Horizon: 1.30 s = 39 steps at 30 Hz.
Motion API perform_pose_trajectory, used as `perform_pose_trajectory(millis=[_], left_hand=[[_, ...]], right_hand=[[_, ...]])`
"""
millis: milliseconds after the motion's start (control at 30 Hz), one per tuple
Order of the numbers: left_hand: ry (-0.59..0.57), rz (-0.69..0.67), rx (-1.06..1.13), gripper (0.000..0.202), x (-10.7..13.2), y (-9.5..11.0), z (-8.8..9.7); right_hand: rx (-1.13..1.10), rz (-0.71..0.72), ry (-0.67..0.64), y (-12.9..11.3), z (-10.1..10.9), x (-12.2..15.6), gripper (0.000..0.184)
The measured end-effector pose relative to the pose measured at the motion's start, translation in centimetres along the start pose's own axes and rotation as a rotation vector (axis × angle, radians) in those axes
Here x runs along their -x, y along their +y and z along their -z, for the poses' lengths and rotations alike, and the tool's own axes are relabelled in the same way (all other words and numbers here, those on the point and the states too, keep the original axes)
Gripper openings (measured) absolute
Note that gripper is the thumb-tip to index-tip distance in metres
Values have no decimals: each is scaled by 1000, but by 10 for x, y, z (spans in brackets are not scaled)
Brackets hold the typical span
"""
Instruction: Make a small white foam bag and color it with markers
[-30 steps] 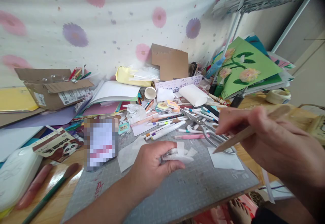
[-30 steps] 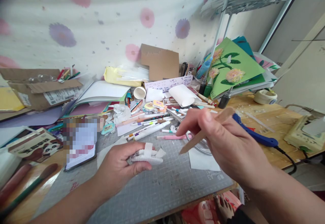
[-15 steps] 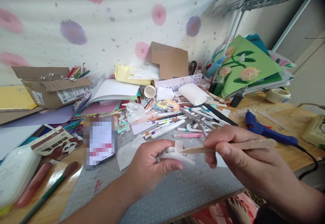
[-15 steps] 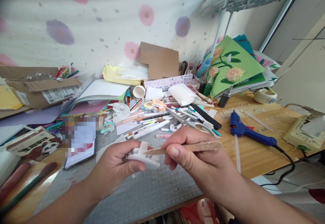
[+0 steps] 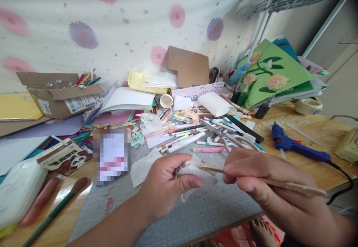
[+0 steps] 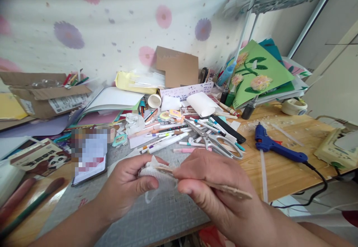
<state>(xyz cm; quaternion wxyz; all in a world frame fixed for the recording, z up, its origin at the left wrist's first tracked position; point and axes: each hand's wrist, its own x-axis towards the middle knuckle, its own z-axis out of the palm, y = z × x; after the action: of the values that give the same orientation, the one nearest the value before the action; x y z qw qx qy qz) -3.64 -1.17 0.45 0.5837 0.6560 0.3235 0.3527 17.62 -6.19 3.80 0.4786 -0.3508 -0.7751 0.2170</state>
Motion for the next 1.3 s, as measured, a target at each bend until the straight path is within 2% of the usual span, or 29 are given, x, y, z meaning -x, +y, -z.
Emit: perform_pose_trajectory(millis=[100, 300, 433, 600, 867, 1300], left_hand=[[-8, 24, 25, 38, 0, 0, 0], [-4, 64, 44, 42, 0, -1, 1], [-12, 48, 18, 42, 0, -1, 1], [21, 27, -44, 31, -1, 2, 0], [54, 57, 9, 22, 0, 0, -2], [28, 103, -110, 29, 2, -3, -3]], right_hand=[[7, 17, 13, 1, -1, -1, 11], [-122, -146, 169, 5, -6, 4, 13], [-102, -157, 145, 3, -8, 6, 13], [-76, -151, 94, 6, -8, 7, 11], [-51, -123, 70, 12, -9, 10, 12], [-123, -296, 77, 9, -10, 3, 21]])
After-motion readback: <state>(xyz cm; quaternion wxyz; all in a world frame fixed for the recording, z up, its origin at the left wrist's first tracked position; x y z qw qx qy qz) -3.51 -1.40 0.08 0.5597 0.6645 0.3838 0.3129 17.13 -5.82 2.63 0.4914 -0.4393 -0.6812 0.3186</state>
